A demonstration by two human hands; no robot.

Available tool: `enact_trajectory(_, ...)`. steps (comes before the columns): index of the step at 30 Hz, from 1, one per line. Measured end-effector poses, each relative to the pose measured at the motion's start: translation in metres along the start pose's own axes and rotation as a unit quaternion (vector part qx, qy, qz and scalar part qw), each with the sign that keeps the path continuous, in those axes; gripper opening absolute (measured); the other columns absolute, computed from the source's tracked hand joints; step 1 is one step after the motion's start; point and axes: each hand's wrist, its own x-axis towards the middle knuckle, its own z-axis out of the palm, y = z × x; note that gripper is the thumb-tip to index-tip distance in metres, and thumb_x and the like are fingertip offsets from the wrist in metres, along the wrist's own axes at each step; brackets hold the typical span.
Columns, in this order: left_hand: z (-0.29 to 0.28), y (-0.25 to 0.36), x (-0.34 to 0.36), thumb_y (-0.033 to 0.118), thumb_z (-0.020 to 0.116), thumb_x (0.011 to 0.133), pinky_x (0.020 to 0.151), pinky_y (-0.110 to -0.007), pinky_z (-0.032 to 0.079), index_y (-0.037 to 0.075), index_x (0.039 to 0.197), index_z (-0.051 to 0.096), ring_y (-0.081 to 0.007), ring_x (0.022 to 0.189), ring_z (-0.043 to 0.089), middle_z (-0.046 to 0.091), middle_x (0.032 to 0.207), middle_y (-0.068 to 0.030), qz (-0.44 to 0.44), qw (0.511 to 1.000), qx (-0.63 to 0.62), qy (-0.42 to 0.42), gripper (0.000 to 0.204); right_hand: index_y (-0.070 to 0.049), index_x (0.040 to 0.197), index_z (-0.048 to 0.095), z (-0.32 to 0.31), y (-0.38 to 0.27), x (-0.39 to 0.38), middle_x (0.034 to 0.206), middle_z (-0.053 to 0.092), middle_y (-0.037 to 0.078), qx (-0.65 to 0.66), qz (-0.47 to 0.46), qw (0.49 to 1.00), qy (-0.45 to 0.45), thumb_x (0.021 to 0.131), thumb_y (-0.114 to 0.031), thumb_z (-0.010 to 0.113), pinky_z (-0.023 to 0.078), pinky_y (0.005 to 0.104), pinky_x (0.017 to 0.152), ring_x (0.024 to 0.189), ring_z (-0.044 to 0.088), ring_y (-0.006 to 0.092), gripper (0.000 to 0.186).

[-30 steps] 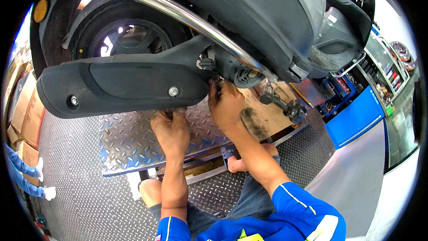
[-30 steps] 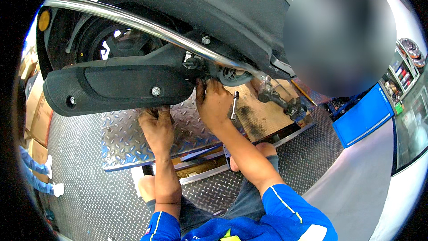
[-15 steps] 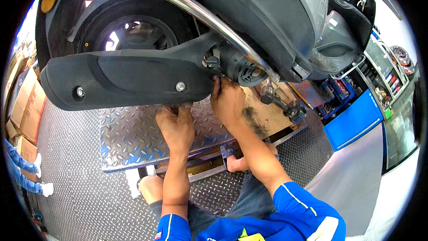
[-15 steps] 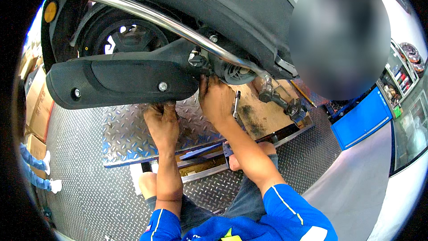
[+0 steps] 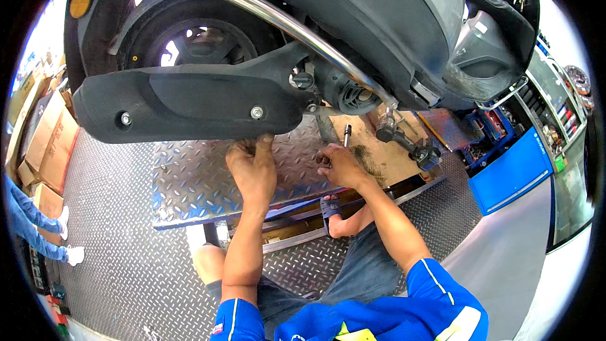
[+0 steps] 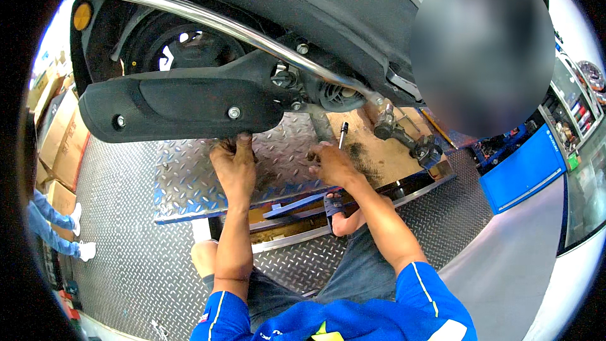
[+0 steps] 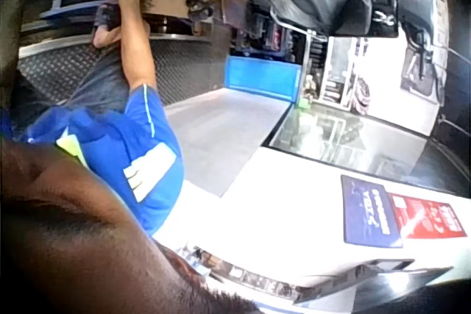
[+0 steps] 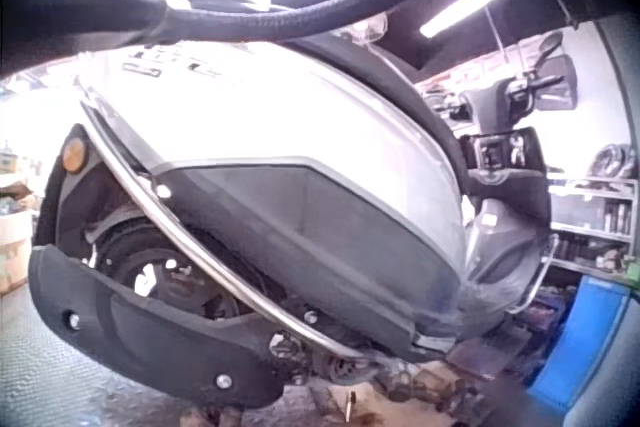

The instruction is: The person works on the underside of a scooter by hand and using a socket wrench, removing and replacing bolts near the rear wheel and exhaust area.

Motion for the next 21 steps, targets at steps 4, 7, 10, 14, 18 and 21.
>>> enact_trajectory(4,-0.013,0.010,0.000,0.021,0.081,0.089,0.056,-0.037,0.044,-0.007,0.073,0.066,-0.0181,0.054,0.051,0.060,0.058,-0.0122,-0.035,0.994,0.105,-0.024,0.036,-0.004,0.121,0.067,0.016,0.013,0.007,0.117,0.064,0.022,0.004,-0.001,0.998,-0.063,0.085,-0.020,0.079,0.049,0.0477,0.102,0.117,0.061,0.0417,0.041)
enact_trajectory(7,-0.029,0.022,-0.003,0.030,0.082,0.088,0.056,-0.038,0.048,-0.005,0.069,0.066,-0.0214,0.050,0.059,0.062,0.054,-0.0139,-0.036,0.980,0.155,-0.118,0.043,-0.001,0.114,0.068,0.019,0.013,0.009,0.110,0.067,0.023,0.005,-0.010,0.998,-0.066,0.084,-0.016,0.078,0.050,0.0481,0.099,0.114,0.062,0.0414,0.035)
enact_trajectory(10,-0.044,0.022,-0.008,0.039,0.080,0.089,0.059,-0.041,0.051,-0.004,0.065,0.066,-0.0321,0.055,0.067,0.063,0.054,-0.0182,-0.023,0.958,0.203,-0.201,0.051,-0.001,0.110,0.068,0.012,0.007,0.011,0.108,0.068,0.024,0.059,0.010,0.996,-0.069,0.083,-0.009,0.076,0.052,0.0472,0.092,0.106,0.066,0.0417,0.029)
enact_trajectory(14,-0.060,-0.005,-0.011,0.042,0.078,0.089,0.066,-0.049,0.054,-0.006,0.073,0.066,-0.0453,0.071,0.069,0.066,0.067,-0.0247,-0.009,0.926,0.290,-0.244,0.052,0.001,0.104,0.066,0.027,0.015,0.013,0.093,0.070,0.019,0.262,0.065,0.963,-0.026,0.089,0.000,0.070,0.056,0.0413,0.076,0.087,0.072,0.0332,0.015)
enact_trajectory(18,-0.097,-0.067,-0.011,0.036,0.076,0.091,0.065,-0.052,0.052,-0.004,0.092,0.062,-0.0483,0.076,0.068,0.068,0.077,-0.0277,0.016,0.934,0.328,-0.138,0.043,0.001,0.103,0.064,0.034,-0.053,0.030,0.088,0.068,0.010,0.481,0.047,0.874,-0.048,0.095,0.000,0.068,0.055,0.0338,0.064,0.073,0.068,0.0187,0.009)
enact_trajectory(21,-0.120,-0.096,-0.007,0.028,0.074,0.092,0.066,-0.054,0.052,0.000,0.096,0.057,-0.0484,0.076,0.067,0.069,0.081,-0.0251,0.063,0.926,0.369,-0.054,0.033,0.003,0.097,0.065,0.046,-0.101,0.048,0.082,0.068,0.008,0.542,0.037,0.837,-0.070,0.093,-0.002,0.071,0.051,0.0325,0.062,0.069,0.063,0.0160,0.009)
